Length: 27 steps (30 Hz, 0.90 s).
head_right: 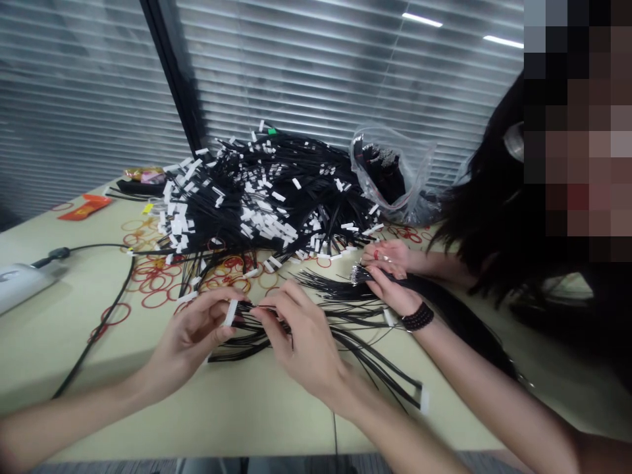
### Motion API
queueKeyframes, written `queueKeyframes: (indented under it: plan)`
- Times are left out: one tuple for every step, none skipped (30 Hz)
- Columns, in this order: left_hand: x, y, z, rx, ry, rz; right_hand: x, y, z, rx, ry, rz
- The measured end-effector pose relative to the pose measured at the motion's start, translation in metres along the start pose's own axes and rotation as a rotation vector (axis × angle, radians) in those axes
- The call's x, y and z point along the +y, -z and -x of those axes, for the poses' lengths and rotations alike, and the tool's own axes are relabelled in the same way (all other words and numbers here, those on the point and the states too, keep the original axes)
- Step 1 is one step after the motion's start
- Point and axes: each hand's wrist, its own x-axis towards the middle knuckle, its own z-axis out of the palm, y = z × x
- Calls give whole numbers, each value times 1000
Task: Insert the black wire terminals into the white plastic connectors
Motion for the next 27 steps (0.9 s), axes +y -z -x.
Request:
queueKeyframes:
  plan:
    - [0,0,0,2,-5,-3,0,0,0,4,0,-5]
    - [1,-1,0,4,-8,-4,0,0,0,7,0,-10]
    - [1,-1,0,5,-10,-5,1,0,-1,9,-3,-15]
    - [1,-1,0,7,-12,-3,1,1,-1,12,-8,-19]
    - [1,-1,-1,8,-12,-3,1,1,-1,12,-16,-22]
    - [1,-1,-1,11,-11,-6,2,1,-1,12,-23,-26]
    - [1,-1,-2,17,-11,-12,2,1,-1,11,-28,-31]
    - [0,0,-2,21,-8,-17,1,0,-1,4,-33,-37]
    - [0,0,-3,21,-6,-19,1,0,-1,-5,-35,-42]
    - [-1,1,-3,17,-4,-16,1,0,0,-14,-35,-46]
    - [-1,1,-3,10,-4,-11,0,0,0,-18,-36,-48]
    - [-2,1,-2,2,-7,-4,0,0,1,-17,-36,-48]
    - [-1,1,-2,-8,-7,1,0,0,1,-15,-40,-45]
    - [-1,1,-1,-16,-6,4,1,1,1,-12,-42,-41]
    - [0,1,0,-19,1,4,1,2,1,-9,-43,-38]
    - [0,1,0,-23,11,6,2,2,1,-9,-45,-36]
    - [1,1,1,-23,22,9,3,3,1,-7,-48,-36]
    - [1,0,1,-21,33,12,5,4,1,-6,-51,-41]
    - [1,0,0,-12,42,13,6,4,0,-6,-55,-48]
    - [0,0,0,1,48,14,8,4,0,-14,-65,-55]
    - [-1,0,-1,15,56,11,9,5,-1,-29,-85,-61]
    - [-2,0,-2,32,65,9,10,5,-1,-46,-112,-75]
    - [-3,0,-3,48,78,4,11,6,-2,-63,-142,-97]
    - [-4,0,-4,62,92,-2,11,7,-2,-77,-170,-126]
    - [-5,0,-5,74,103,-9,10,9,-2,-81,-186,-151]
    - [-5,0,-6,84,111,-15,9,11,-2,-72,-180,-166]
    - [-5,0,-7,94,114,-20,7,14,-2,-56,-156,-167]
